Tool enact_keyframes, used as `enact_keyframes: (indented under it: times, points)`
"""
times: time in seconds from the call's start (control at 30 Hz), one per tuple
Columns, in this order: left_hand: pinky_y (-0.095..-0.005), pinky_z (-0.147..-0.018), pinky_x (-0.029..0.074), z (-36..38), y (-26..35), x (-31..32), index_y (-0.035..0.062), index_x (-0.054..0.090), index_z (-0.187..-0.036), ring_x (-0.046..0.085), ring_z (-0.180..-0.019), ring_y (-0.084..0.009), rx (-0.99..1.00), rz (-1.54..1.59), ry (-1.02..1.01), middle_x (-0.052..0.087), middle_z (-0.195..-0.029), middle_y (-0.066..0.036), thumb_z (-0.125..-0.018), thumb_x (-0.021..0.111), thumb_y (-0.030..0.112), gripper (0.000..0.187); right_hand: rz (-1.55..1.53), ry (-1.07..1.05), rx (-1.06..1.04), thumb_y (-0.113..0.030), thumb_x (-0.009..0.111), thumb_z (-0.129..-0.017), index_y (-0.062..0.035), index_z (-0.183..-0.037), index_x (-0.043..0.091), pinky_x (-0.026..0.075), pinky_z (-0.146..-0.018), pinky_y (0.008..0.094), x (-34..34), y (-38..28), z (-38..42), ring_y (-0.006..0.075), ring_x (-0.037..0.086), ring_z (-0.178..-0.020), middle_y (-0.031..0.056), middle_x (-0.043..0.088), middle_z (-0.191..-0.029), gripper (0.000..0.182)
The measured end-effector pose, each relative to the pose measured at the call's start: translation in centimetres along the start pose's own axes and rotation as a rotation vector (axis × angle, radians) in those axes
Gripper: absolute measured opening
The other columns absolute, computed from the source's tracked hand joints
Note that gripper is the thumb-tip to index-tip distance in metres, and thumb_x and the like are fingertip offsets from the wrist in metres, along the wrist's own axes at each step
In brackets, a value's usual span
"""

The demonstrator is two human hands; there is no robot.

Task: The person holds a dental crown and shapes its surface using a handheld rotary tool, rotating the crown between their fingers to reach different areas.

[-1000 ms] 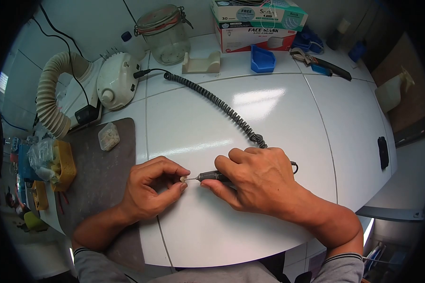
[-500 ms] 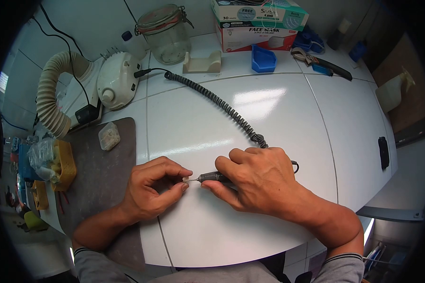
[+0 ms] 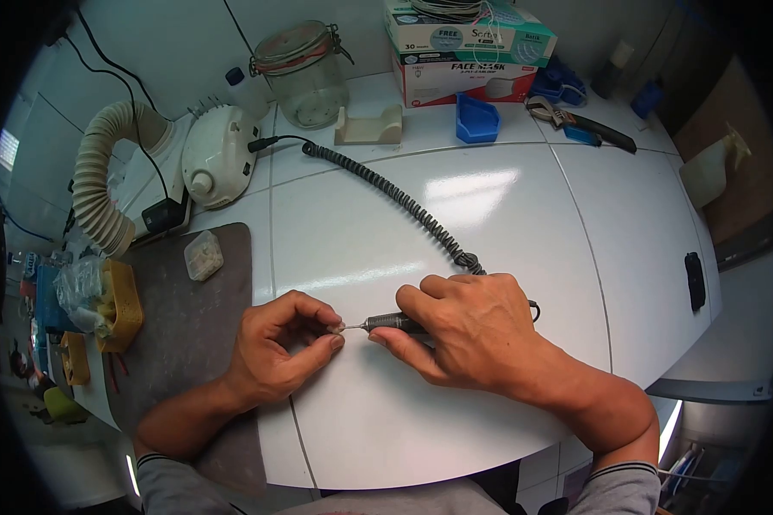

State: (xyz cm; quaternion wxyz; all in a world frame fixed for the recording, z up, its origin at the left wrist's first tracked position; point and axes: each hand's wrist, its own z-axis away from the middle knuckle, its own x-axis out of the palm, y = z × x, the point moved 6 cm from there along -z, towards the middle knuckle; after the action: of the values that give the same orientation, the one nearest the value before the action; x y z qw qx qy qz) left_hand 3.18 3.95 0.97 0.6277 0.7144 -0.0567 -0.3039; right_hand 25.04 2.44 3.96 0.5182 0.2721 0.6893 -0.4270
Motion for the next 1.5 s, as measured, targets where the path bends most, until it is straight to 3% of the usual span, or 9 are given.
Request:
enact_keyframes:
  times: [0.37,0.57,1.17,1.5]
  points:
    - [-0.0281,-0.08,0.065,0.05,0.0,0.07,-0.0035,0.071,-0.105,0.08,-0.09,-0.0147,0.03,-0.013,0.007,0.081,-0.101,-0.012,-0.092,0.086,0.0,0.02,-0.013,-0.004,0.001,-0.053,0.072,-0.103,-0.0092,-0.087,0.073,0.047,-0.045,0.0395,0.01,0.01,-0.09,0.0263,0.068,-0.053,0.0076,0.067,-0.066,0.047]
    - [-0.03,-0.08,0.066,0.06,-0.09,0.08,-0.0024,0.071,-0.103,0.081,-0.09,-0.0185,0.019,-0.011,0.005,0.081,-0.098,-0.013,-0.096,0.084,0.005,0.017,0.001,0.004,-0.007,-0.053,0.073,-0.103,-0.0095,-0.087,0.073,0.048,-0.045,0.0398,0.03,-0.09,-0.07,0.0268,0.069,-0.054,0.0079,0.067,-0.067,0.046]
    - [-0.0272,-0.081,0.066,-0.02,0.05,0.2,-0.0042,0.076,-0.113,0.08,-0.091,-0.0138,0.036,-0.011,0.011,0.082,-0.099,-0.01,-0.092,0.084,0.0,0.024,0.023,0.044,-0.024,-0.052,0.075,-0.101,-0.0107,-0.08,0.066,0.045,-0.045,0.0393,0.24,-0.34,-0.11,0.0249,0.064,-0.051,0.0048,0.063,-0.065,0.048]
    - [-0.0268,-0.081,0.065,0.03,-0.15,0.18,-0.0042,0.077,-0.113,0.079,-0.089,-0.0129,0.031,0.001,0.001,0.082,-0.098,-0.009,-0.093,0.084,0.002,0.022,0.043,0.006,-0.049,-0.053,0.075,-0.101,-0.0114,-0.084,0.071,0.046,-0.045,0.0386,0.07,-0.51,-0.09,0.0247,0.068,-0.054,0.0049,0.064,-0.065,0.045]
